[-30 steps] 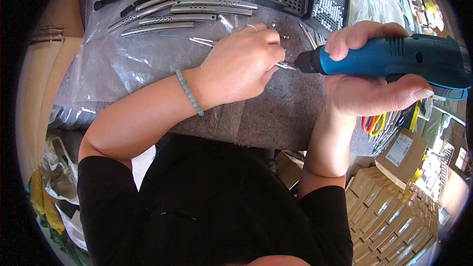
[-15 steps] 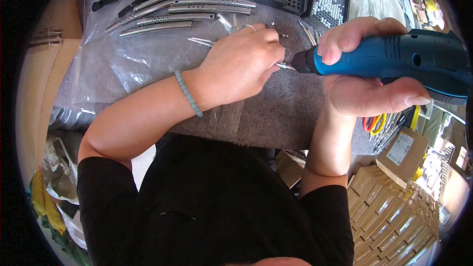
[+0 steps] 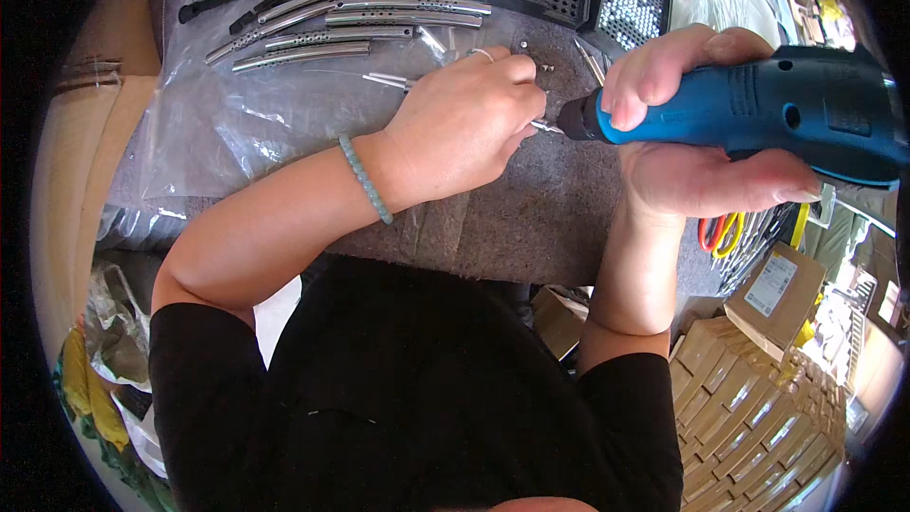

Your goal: The recorder is assembling small metal components using an electric screwdriver at a workshop table.

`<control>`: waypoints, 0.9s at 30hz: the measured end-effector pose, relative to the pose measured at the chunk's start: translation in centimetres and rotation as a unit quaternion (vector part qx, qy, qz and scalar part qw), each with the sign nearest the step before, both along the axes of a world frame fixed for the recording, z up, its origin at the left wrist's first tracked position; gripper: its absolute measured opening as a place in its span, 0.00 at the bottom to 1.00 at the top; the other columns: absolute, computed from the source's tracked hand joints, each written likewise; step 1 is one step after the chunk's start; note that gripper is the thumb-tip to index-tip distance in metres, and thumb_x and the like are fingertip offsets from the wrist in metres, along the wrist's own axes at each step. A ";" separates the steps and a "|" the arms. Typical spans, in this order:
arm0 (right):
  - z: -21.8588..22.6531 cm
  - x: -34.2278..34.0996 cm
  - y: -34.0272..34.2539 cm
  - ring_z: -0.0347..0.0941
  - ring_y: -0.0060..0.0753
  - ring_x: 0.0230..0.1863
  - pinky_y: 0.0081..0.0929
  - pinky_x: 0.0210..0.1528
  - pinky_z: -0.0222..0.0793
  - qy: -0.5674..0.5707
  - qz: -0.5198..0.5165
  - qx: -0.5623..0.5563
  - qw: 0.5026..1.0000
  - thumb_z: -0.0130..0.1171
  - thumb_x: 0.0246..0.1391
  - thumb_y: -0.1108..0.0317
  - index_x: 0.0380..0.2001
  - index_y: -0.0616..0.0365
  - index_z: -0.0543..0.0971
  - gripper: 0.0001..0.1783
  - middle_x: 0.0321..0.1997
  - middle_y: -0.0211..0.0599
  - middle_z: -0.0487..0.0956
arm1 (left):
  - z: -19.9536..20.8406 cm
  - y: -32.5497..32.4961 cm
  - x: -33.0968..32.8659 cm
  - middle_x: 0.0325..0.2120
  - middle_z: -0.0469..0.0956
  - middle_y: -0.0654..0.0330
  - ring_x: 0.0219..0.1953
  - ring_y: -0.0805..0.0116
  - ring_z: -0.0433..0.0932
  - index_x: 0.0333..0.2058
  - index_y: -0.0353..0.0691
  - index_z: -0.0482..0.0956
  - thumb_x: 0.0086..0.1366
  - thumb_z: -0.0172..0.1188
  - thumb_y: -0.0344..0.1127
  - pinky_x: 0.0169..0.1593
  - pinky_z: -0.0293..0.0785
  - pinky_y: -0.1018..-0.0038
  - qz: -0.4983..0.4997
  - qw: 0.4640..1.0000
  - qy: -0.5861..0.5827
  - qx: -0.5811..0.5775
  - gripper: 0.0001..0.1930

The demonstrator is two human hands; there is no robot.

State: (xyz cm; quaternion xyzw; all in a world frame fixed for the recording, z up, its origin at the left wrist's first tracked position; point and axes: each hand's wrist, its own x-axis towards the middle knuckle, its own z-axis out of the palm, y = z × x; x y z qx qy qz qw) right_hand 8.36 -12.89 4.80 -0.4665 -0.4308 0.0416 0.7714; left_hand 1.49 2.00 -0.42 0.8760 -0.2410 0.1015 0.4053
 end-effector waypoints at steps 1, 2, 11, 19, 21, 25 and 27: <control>-0.2 0.2 0.3 0.67 0.26 0.18 0.23 0.20 0.66 0.005 0.017 0.001 1.000 0.38 0.40 0.19 0.45 0.55 0.68 0.49 0.24 0.35 0.70 | -0.2 0.2 0.1 0.27 0.69 0.56 0.34 0.55 0.71 0.28 0.37 0.75 0.48 0.62 0.28 0.38 0.69 0.65 0.001 1.000 -0.002 -0.004 0.07; 0.1 0.1 0.0 0.66 0.26 0.18 0.23 0.20 0.65 0.007 0.033 0.013 0.999 0.38 0.38 0.19 0.45 0.55 0.67 0.49 0.24 0.35 0.69 | 0.2 0.0 0.1 0.27 0.69 0.56 0.34 0.55 0.71 0.28 0.37 0.75 0.48 0.62 0.28 0.38 0.69 0.65 0.000 1.000 -0.004 0.004 0.07; 3.1 -0.8 -0.3 0.65 0.32 0.23 0.29 0.26 0.63 0.064 -0.058 0.031 0.996 0.49 0.44 0.29 0.47 0.55 0.65 0.41 0.28 0.40 0.69 | 0.0 0.0 0.6 0.28 0.71 0.57 0.35 0.56 0.72 0.26 0.38 0.75 0.48 0.62 0.28 0.40 0.70 0.64 -0.022 1.000 -0.016 0.012 0.06; 10.2 2.3 1.7 0.75 0.31 0.30 0.25 0.36 0.70 -0.017 -0.389 -0.119 0.913 0.56 0.52 0.52 0.37 0.64 0.71 0.23 0.29 0.39 0.75 | 3.1 0.8 -2.1 0.32 0.74 0.58 0.40 0.60 0.73 0.29 0.38 0.76 0.51 0.61 0.32 0.41 0.72 0.67 0.018 0.984 -0.094 0.148 0.07; 12.0 4.1 0.5 0.76 0.31 0.32 0.26 0.40 0.70 -0.046 -0.397 -0.115 0.910 0.58 0.51 0.52 0.38 0.65 0.72 0.24 0.30 0.38 0.76 | 5.8 1.7 -3.2 0.30 0.74 0.58 0.38 0.58 0.74 0.28 0.38 0.75 0.53 0.59 0.35 0.40 0.73 0.66 0.025 0.987 -0.093 0.132 0.07; 14.1 7.0 -0.2 0.76 0.30 0.37 0.25 0.41 0.68 -0.094 -0.484 -0.127 0.861 0.61 0.49 0.51 0.35 0.65 0.76 0.24 0.32 0.37 0.77 | 6.0 10.1 -2.4 0.27 0.74 0.54 0.34 0.52 0.74 0.25 0.39 0.75 0.57 0.51 0.35 0.38 0.71 0.60 0.215 0.936 -0.075 0.270 0.08; 14.5 6.5 0.7 0.75 0.33 0.38 0.28 0.43 0.66 -0.272 -0.500 -0.057 0.820 0.62 0.46 0.49 0.36 0.66 0.76 0.27 0.32 0.39 0.77 | 4.3 15.6 -1.4 0.29 0.76 0.53 0.35 0.51 0.75 0.29 0.39 0.78 0.57 0.53 0.36 0.38 0.71 0.60 0.293 0.919 -0.010 0.262 0.09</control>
